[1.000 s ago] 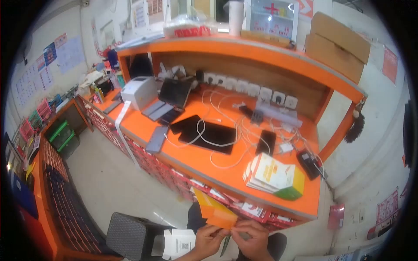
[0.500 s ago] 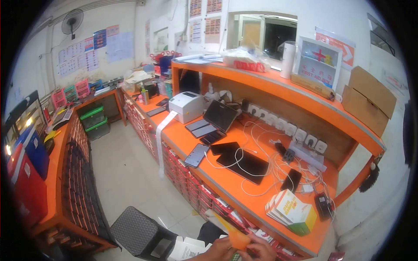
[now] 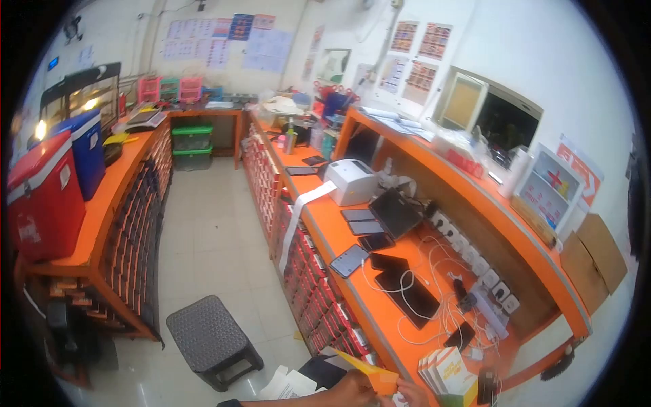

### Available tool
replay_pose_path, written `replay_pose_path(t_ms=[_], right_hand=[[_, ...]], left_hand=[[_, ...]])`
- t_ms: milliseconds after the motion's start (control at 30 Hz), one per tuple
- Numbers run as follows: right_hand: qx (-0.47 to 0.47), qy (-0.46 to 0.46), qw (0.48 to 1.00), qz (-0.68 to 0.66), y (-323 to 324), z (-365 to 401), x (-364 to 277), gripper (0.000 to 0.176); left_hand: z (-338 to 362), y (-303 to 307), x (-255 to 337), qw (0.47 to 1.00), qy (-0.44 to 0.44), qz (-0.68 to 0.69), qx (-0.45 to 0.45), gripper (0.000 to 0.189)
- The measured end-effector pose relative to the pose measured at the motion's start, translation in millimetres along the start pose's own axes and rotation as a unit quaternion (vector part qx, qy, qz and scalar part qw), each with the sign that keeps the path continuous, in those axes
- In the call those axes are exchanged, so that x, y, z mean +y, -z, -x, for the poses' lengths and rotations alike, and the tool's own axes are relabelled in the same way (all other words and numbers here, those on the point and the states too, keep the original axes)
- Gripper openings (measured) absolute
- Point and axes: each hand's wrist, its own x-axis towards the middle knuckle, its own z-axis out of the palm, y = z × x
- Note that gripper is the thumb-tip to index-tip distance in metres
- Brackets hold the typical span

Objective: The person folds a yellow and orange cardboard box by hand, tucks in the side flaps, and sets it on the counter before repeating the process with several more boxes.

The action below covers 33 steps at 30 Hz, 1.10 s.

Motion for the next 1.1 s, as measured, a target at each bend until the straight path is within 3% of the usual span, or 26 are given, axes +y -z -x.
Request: replay_pose_path(t_ms=[33, 100, 133, 267, 333, 467, 533, 567, 633, 700, 767, 833, 900, 967, 1000, 1033, 1100], right_hand=[[0.003, 0.011, 0.999, 0.041, -3, -5, -4, 0.015], [-0.007, 0.055, 0.996, 0.063, -11, -5, 5, 0.013], [-0.007, 0.094, 0.992, 0.087, -16, -7, 6, 0.012], [-0.018, 0.055, 0.995, 0.077, -34, -18, -12, 0.013], [-0.023, 0.295, 0.948, 0.114, -41, -36, -12, 0.019], [-0.005, 0.237, 0.968, 0.079, -57, -47, -33, 0.021], [-0.047, 0.296, 0.948, 0.103, -60, -51, -26, 0.017], [-0.048, 0.296, 0.948, 0.102, -66, -51, -21, 0.017], [-0.011, 0.324, 0.94, 0.111, -78, -50, -14, 0.021], [-0.039, 0.319, 0.939, 0.119, -79, -46, -19, 0.023], [-0.065, 0.311, 0.939, 0.128, -85, -35, -15, 0.025], [-0.017, 0.171, 0.985, -0.033, -104, -11, 10, 0.037], [-0.002, 0.127, 0.992, -0.028, -113, 18, 33, 0.044], [-0.158, -0.016, 0.986, 0.048, -128, 56, 72, 0.046], [-0.226, -0.025, 0.972, 0.051, -139, 80, 97, 0.056], [-0.222, -0.031, 0.973, 0.046, -139, 83, 92, 0.056], [-0.305, 0.023, 0.941, 0.147, -139, 89, 79, 0.07]], left_hand=[[3, 0, -4, 1.0, 0.002, -0.002, 0.011, 0.016], [10, 4, -9, 0.984, 0.165, 0.062, -0.003, 0.019], [15, 4, -26, 0.979, 0.186, 0.077, -0.01, 0.026], [20, 18, -39, 0.982, 0.153, 0.1, 0.038, 0.026], [16, 33, -37, 0.989, 0.124, 0.075, 0.02, 0.026], [12, 64, -18, 0.991, 0.057, 0.088, 0.086, 0.039], [12, 82, -23, 0.972, 0.0, 0.228, 0.052, 0.099], [11, 79, -19, 0.972, 0.0, 0.228, 0.052, 0.099], [-13, 83, 20, 0.855, 0.135, 0.412, 0.284, 0.027], [-2, 90, -2, 0.879, 0.153, 0.369, 0.26, 0.023], [-5, 104, -2, 0.937, 0.202, 0.175, 0.224, 0.021], [-8, 112, -2, 0.923, 0.216, 0.235, 0.217, 0.015], [-4, 125, -9, 0.907, 0.224, 0.22, 0.282, 0.013], [4, 142, -24, 0.918, 0.221, 0.163, 0.287, 0.014], [8, 152, -26, 0.917, 0.221, 0.143, 0.298, 0.014], [13, 161, -28, 0.917, 0.222, 0.123, 0.308, 0.015], [22, 176, -35, 0.919, 0.222, 0.097, 0.312, 0.016]])
